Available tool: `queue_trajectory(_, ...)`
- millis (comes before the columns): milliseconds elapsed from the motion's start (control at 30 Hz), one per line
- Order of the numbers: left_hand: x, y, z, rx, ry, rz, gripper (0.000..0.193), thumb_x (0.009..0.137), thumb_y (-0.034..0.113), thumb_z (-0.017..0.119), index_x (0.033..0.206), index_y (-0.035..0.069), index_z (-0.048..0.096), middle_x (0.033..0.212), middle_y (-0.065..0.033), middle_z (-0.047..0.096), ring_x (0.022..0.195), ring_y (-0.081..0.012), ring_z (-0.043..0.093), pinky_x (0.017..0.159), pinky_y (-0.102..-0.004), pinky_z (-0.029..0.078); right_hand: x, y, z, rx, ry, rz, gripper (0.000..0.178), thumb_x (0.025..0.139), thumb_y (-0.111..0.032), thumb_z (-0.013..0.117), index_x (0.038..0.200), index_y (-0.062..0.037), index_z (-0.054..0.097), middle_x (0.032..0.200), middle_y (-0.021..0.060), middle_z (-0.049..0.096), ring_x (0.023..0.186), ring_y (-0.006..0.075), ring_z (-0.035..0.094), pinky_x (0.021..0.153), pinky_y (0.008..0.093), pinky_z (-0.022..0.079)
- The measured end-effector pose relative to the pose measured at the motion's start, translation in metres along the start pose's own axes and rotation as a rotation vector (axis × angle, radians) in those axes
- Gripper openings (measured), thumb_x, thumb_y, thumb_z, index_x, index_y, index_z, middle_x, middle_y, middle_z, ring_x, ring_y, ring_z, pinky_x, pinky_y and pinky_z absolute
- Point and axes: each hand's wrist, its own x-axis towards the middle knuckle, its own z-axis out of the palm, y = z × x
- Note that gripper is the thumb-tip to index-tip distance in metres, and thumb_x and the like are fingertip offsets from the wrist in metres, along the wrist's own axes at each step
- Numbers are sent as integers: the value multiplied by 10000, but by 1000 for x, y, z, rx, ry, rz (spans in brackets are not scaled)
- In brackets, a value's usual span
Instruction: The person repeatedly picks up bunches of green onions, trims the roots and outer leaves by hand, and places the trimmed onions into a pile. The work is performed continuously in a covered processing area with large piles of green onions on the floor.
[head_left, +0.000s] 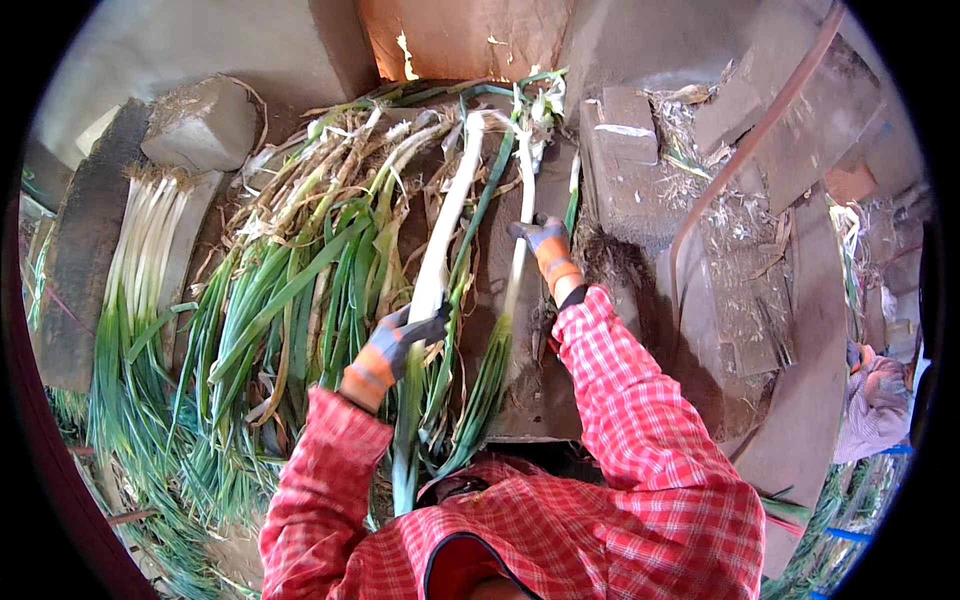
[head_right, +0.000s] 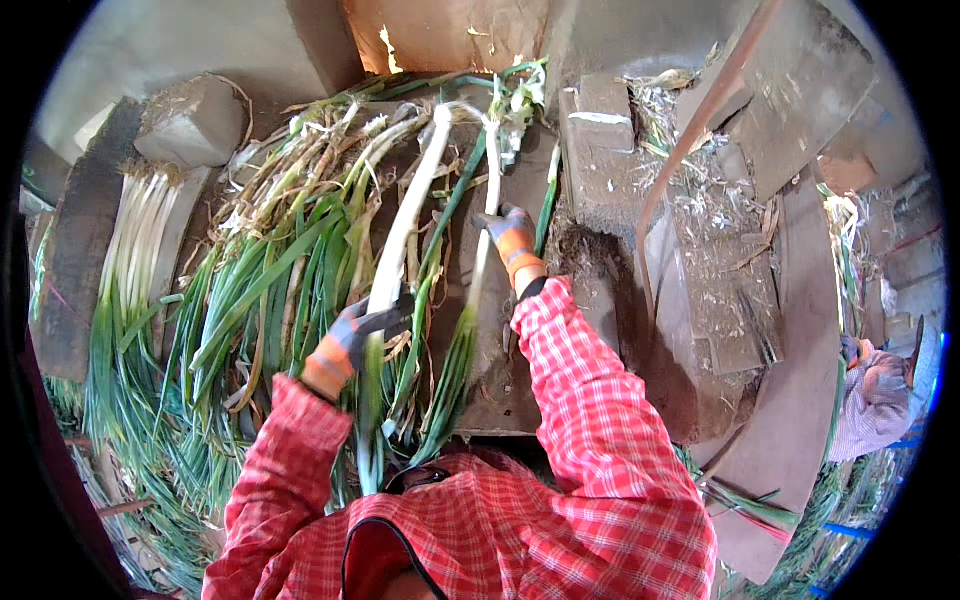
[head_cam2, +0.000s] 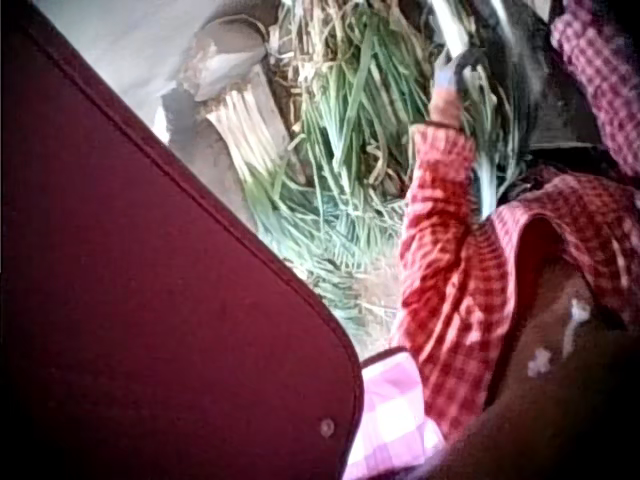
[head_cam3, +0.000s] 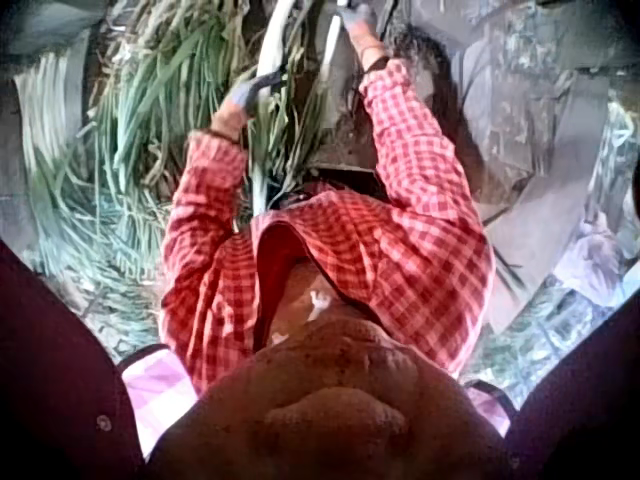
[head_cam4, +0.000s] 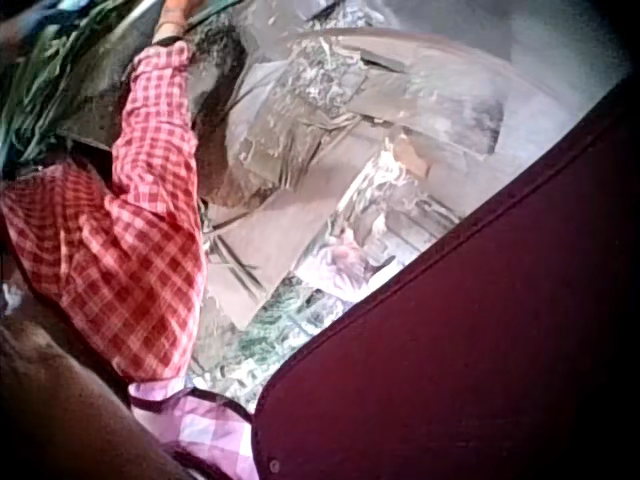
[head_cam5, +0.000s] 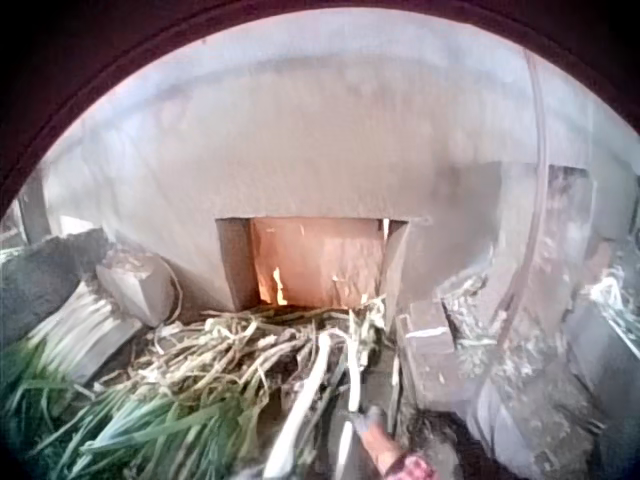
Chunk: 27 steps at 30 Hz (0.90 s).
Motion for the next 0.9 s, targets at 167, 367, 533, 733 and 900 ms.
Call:
queue_trajectory(167, 48, -28, 40, 3, -54, 11, 362, 844, 192, 695, 1177, 84, 602, 902, 44, 632, 752, -69, 591, 624, -220, 470, -17, -64, 10, 710, -92, 90, 209, 807, -87, 697, 988, 15, 667, 863, 93, 686, 680, 185, 655, 587, 318, 550)
queue_trajectory(367, 35, -9, 33, 206, -112, 33, 361, 848, 198, 707, 1155, 49, 592, 850, 7, 632, 711, -87, 589, 619, -262, 505, 39, -51, -6, 1013, -82, 254, 322, 881, -325, 649, 1058, -57, 657, 1014, 15, 668, 846, 154, 626, 759, 296, 502)
queue_trajectory(533, -39, 25, 10, 309, -105, -95, 352, 843, 163, 702, 1138, 10, 585, 886, -35, 659, 753, -117, 617, 672, -272, 515, 96, -99, -17, 1360, -298, 187, 313, 941, -367, 519, 1033, -89, 632, 826, 52, 619, 730, 221, 599, 689, 354, 523)
queue_trajectory(733, -152, 36, -9, 499, 159, -81, 445, 809, 118, 728, 1192, -26, 556, 937, -54, 657, 793, -104, 610, 728, -254, 498, 207, 18, 9, 531, -214, -27, 224, 931, -254, 479, 934, -115, 654, 775, 37, 609, 663, 187, 572, 591, 358, 490)
queue_trajectory(900, -287, 56, -44, 441, 425, -110, 367, 784, 25, 705, 1129, 9, 581, 847, -17, 624, 729, -92, 573, 643, -249, 483, 244, -19, -13, -1016, -148, -355, 233, 881, -274, 529, 910, -93, 673, 855, 97, 621, 742, 243, 580, 634, 390, 479)
